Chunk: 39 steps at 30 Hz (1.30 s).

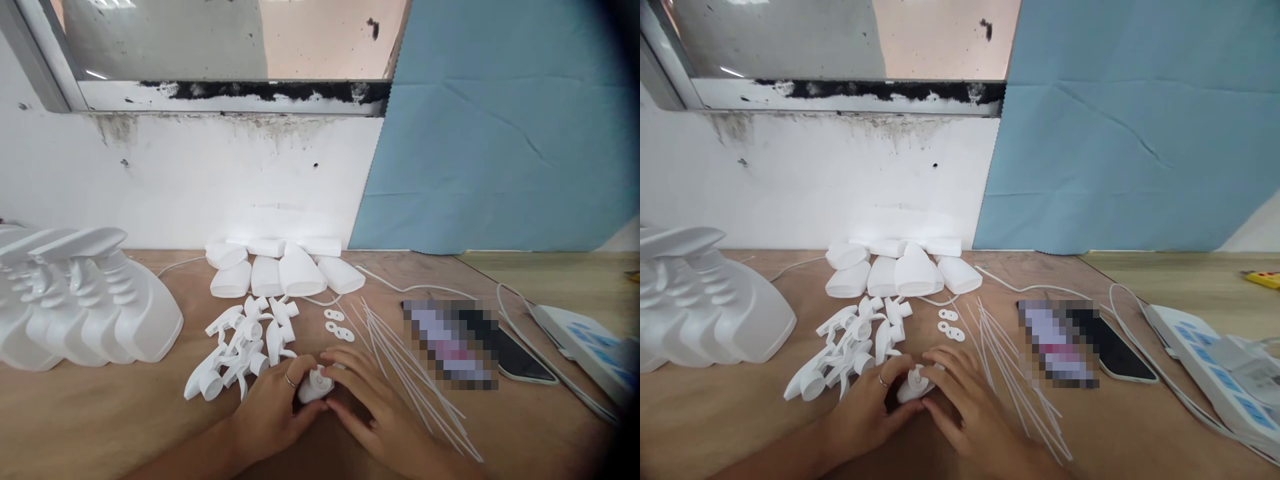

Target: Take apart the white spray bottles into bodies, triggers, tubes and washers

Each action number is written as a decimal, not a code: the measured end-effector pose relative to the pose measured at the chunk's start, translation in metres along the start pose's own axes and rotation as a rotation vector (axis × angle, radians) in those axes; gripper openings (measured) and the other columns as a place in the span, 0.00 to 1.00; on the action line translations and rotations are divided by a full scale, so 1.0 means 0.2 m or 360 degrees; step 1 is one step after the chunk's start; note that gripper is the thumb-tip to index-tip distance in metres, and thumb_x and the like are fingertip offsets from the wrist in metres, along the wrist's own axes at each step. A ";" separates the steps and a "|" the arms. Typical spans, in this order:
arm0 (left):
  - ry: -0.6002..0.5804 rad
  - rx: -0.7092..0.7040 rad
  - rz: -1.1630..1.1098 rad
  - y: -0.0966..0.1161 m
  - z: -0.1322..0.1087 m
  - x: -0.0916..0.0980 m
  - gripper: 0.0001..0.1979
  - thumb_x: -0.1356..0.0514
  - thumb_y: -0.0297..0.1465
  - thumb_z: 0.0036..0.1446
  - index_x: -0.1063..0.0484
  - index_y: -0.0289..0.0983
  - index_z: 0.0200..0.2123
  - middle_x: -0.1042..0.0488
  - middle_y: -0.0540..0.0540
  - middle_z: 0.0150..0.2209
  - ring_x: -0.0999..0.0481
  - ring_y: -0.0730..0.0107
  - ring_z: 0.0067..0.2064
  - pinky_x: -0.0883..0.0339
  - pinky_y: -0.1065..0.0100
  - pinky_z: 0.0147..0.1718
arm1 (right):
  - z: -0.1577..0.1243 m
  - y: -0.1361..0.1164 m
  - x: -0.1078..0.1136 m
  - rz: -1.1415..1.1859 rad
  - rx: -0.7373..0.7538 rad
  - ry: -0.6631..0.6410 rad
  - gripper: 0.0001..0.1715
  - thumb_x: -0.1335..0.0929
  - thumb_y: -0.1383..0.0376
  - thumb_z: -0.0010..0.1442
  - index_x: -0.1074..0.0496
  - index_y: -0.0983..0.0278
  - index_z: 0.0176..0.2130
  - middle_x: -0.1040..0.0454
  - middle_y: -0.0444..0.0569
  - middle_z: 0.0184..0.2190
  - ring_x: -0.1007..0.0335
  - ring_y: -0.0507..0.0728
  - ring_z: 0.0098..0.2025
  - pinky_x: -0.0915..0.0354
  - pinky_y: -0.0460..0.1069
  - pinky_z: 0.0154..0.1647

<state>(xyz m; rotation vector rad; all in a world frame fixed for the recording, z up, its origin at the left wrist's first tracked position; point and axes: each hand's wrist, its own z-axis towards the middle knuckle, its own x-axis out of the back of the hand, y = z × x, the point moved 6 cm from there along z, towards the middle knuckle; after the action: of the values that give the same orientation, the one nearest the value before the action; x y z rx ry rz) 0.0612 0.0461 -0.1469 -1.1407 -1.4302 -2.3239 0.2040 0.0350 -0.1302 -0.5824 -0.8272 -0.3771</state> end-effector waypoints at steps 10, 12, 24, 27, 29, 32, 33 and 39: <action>0.0053 -0.0143 0.0156 0.02 0.00 0.00 0.07 0.43 0.31 0.60 0.33 0.42 0.43 0.27 0.50 0.37 0.28 0.70 0.38 0.36 0.72 0.37 | 0.03 0.00 -0.02 -0.0052 0.0005 -0.0217 0.18 0.38 0.72 0.62 0.35 0.58 0.51 0.29 0.51 0.44 0.33 0.59 0.45 0.36 0.57 0.46; 0.0061 -0.0151 0.0171 0.02 0.00 0.00 0.07 0.43 0.31 0.60 0.32 0.41 0.43 0.27 0.50 0.36 0.28 0.71 0.37 0.36 0.73 0.36 | 0.03 0.00 -0.02 -0.0049 0.0018 -0.0188 0.16 0.38 0.71 0.63 0.34 0.59 0.50 0.29 0.51 0.42 0.33 0.58 0.43 0.35 0.55 0.43; 0.0046 -0.0301 0.0181 0.05 -0.01 0.00 0.05 0.45 0.30 0.62 0.33 0.41 0.41 0.26 0.50 0.35 0.28 0.72 0.37 0.37 0.73 0.37 | 0.01 0.00 -0.03 0.0014 0.0055 -0.0267 0.13 0.41 0.72 0.64 0.33 0.63 0.45 0.29 0.51 0.39 0.34 0.57 0.39 0.36 0.51 0.39; -0.0002 -0.0386 0.0191 0.06 -0.01 -0.01 0.05 0.47 0.29 0.63 0.33 0.41 0.41 0.25 0.51 0.39 0.29 0.72 0.39 0.37 0.72 0.40 | 0.01 -0.02 -0.05 -0.0067 0.0100 -0.0345 0.13 0.42 0.72 0.65 0.32 0.63 0.42 0.29 0.51 0.37 0.35 0.57 0.38 0.37 0.52 0.39; -0.0010 -0.0406 0.0223 0.07 -0.02 -0.01 0.05 0.48 0.29 0.64 0.34 0.40 0.41 0.25 0.50 0.40 0.29 0.71 0.39 0.37 0.71 0.40 | 0.01 -0.01 -0.05 -0.0079 0.0093 -0.0356 0.13 0.42 0.72 0.65 0.31 0.62 0.42 0.29 0.51 0.37 0.34 0.56 0.38 0.37 0.53 0.40; -0.0002 -0.0388 0.0261 0.07 -0.01 -0.01 0.05 0.48 0.29 0.64 0.35 0.40 0.42 0.26 0.50 0.39 0.29 0.71 0.39 0.37 0.71 0.38 | 0.00 0.00 -0.01 -0.0016 0.0088 -0.0314 0.12 0.40 0.70 0.65 0.33 0.60 0.47 0.27 0.51 0.41 0.32 0.56 0.43 0.37 0.54 0.46; 0.0001 -0.0360 0.0283 0.07 -0.01 -0.01 0.04 0.48 0.29 0.63 0.35 0.40 0.41 0.26 0.49 0.38 0.29 0.70 0.38 0.37 0.71 0.37 | 0.00 0.02 0.01 -0.0006 0.0069 -0.0281 0.15 0.39 0.69 0.65 0.34 0.60 0.50 0.27 0.51 0.44 0.32 0.57 0.46 0.37 0.54 0.49; 0.0009 -0.0104 0.0327 0.02 0.00 0.00 0.04 0.44 0.30 0.60 0.36 0.40 0.39 0.28 0.49 0.36 0.29 0.69 0.36 0.36 0.71 0.34 | -0.02 0.27 0.20 -0.0208 -0.0334 0.0158 0.18 0.39 0.65 0.64 0.36 0.60 0.54 0.27 0.52 0.45 0.31 0.59 0.48 0.36 0.56 0.50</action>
<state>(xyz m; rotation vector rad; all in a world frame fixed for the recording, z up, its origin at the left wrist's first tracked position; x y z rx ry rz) 0.0631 0.0436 -0.1454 -1.2340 -1.1812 -2.2432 0.2592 0.0719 -0.1195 -0.7001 -0.7366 -0.6128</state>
